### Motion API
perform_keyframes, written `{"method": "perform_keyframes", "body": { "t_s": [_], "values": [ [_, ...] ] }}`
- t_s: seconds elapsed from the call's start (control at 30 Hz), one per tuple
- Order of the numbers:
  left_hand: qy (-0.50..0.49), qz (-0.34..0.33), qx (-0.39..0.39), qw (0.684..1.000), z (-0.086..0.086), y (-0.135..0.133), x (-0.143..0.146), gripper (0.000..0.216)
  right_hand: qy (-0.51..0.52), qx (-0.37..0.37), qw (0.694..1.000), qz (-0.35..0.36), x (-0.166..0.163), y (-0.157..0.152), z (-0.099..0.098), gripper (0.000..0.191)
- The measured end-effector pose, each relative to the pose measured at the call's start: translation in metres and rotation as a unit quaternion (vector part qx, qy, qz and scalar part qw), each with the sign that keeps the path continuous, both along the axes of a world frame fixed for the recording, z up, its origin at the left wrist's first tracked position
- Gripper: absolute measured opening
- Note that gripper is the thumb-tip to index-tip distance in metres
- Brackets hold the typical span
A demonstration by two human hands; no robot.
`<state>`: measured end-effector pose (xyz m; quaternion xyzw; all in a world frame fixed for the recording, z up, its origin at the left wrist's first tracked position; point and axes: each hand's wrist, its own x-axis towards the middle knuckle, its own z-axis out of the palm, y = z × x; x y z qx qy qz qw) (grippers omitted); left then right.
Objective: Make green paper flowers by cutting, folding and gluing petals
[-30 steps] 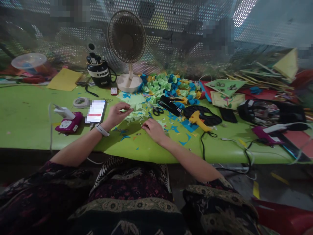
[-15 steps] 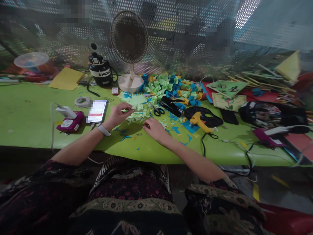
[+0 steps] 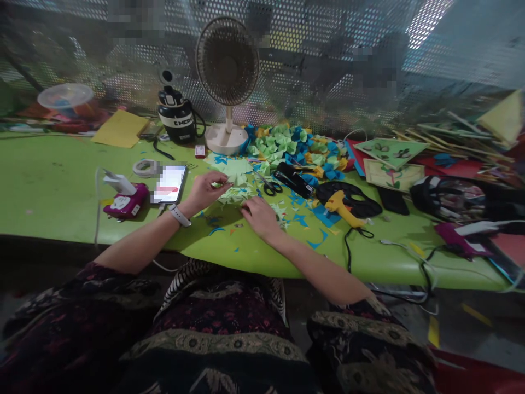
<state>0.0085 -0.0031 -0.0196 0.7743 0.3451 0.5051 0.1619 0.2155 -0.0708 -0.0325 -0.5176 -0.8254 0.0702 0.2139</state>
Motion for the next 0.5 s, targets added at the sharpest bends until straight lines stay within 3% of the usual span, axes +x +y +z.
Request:
{"method": "perform_keyframes", "body": {
  "t_s": [0.33, 0.5],
  "values": [
    [-0.005, -0.005, -0.004, 1.0, -0.001, 0.001, 0.0, 0.024, 0.004, 0.017, 1.0, 0.021, 0.001, 0.005, -0.004, 0.018],
    [0.0, -0.008, 0.002, 1.0, 0.0, 0.0, -0.001, 0.02, 0.028, 0.015, 0.999, 0.04, 0.002, 0.001, 0.009, 0.019]
  ]
}}
